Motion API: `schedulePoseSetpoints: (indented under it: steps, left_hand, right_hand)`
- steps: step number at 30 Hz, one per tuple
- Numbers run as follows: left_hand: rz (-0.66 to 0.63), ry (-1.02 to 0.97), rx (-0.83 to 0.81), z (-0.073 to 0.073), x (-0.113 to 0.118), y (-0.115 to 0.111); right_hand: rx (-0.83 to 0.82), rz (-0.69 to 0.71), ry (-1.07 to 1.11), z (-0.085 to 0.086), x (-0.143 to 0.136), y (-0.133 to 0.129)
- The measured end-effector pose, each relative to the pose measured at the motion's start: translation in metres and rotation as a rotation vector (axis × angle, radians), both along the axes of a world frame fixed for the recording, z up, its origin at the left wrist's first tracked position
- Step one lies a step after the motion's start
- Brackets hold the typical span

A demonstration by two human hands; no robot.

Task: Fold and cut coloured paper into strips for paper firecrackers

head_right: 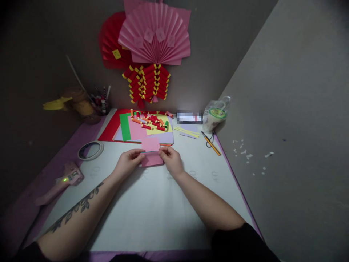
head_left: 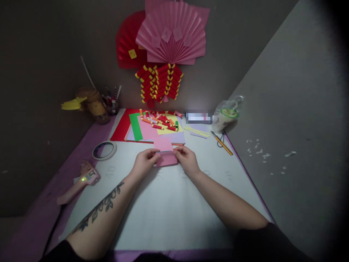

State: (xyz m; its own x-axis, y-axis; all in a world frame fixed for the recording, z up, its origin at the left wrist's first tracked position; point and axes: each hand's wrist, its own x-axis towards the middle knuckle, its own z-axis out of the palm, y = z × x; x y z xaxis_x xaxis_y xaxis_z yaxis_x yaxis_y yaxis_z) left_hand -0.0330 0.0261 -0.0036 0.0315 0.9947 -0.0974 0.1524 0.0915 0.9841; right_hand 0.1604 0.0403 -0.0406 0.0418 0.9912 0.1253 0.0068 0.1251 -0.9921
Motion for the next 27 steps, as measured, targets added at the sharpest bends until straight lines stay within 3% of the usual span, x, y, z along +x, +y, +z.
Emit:
schedulePoseSetpoints:
  steps: [17, 23, 27]
  left_hand:
    - [0.034, -0.129, -0.075, -0.005, 0.001, 0.001]
    - [0.060, -0.107, -0.079, 0.000, 0.003, -0.001]
    - [0.072, -0.092, -0.080, 0.000, 0.003, -0.001]
  right_hand:
    - [0.052, 0.013, -0.014, 0.001, -0.002, -0.002]
    - [0.166, 0.023, -0.025, 0.005, -0.005, -0.005]
    - [0.322, 0.063, -0.197, 0.010, -0.003, -0.008]
